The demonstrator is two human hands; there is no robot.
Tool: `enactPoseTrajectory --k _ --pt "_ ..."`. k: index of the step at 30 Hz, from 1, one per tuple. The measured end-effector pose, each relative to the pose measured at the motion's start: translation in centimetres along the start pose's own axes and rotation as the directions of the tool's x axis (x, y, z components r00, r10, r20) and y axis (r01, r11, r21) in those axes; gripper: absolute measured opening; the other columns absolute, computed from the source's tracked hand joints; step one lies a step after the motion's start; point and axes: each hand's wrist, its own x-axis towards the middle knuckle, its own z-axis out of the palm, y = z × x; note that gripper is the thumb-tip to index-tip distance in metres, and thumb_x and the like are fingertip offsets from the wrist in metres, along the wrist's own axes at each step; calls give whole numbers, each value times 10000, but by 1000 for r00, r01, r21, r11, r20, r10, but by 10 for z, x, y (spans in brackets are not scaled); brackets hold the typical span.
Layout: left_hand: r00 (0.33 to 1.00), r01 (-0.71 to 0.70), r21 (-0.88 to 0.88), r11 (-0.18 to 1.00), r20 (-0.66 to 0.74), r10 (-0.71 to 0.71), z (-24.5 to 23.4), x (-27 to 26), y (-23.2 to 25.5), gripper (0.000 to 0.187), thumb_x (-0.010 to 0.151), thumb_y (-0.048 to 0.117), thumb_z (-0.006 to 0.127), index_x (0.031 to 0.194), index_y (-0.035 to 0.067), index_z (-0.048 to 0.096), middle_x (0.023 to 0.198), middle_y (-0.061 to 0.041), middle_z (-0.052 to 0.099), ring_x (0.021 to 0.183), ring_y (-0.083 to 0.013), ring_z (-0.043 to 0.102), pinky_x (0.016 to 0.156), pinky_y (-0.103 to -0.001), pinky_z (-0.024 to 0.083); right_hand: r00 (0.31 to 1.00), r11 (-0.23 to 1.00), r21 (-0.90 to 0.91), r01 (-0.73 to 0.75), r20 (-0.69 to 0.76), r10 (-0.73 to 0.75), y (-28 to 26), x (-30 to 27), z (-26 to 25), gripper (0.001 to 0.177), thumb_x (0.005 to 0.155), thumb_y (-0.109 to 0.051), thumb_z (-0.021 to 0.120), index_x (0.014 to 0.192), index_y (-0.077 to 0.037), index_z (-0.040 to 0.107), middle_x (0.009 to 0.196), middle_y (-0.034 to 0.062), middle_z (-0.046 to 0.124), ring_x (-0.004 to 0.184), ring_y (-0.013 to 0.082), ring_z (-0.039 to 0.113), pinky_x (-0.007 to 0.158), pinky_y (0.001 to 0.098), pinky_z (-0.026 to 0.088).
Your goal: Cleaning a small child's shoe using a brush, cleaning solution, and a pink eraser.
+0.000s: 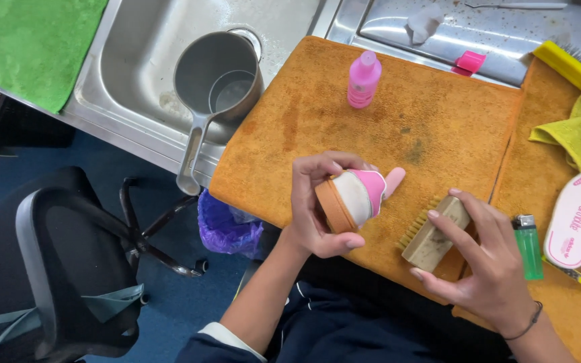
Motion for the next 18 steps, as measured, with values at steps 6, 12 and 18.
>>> enactPoseTrajectory --k 6,12,18 --pt "978 -67 413 908 -151 141 -7 4 -7 691 909 724 578 1207 104 500 1167 -136 504 1063 -225 579 967 -361 506 1000 1000 8 -19 0 19 3 -3 4 734 728 -470 808 1334 -104 614 1467 281 538 1244 413 567 1094 502 452" --pt "983 50 533 845 -177 54 -14 6 -4 879 1018 796 324 1332 12 568 1153 -143 534 1030 -241 609 972 -378 522 1000 1000 23 -20 6 19 8 -8 8 772 701 -492 819 1328 -93 614 1485 292 526 1236 419 577 1063 501 458" --pt "994 99 398 912 -1 -107 -20 11 18 709 1124 580 222 1420 5 514 1233 -172 634 1155 -280 646 1091 -405 518 1000 997 82 7 7 -8 7 -6 5 863 699 -588 741 1371 -75 566 1549 337 434 1363 468 522 1140 558 423"
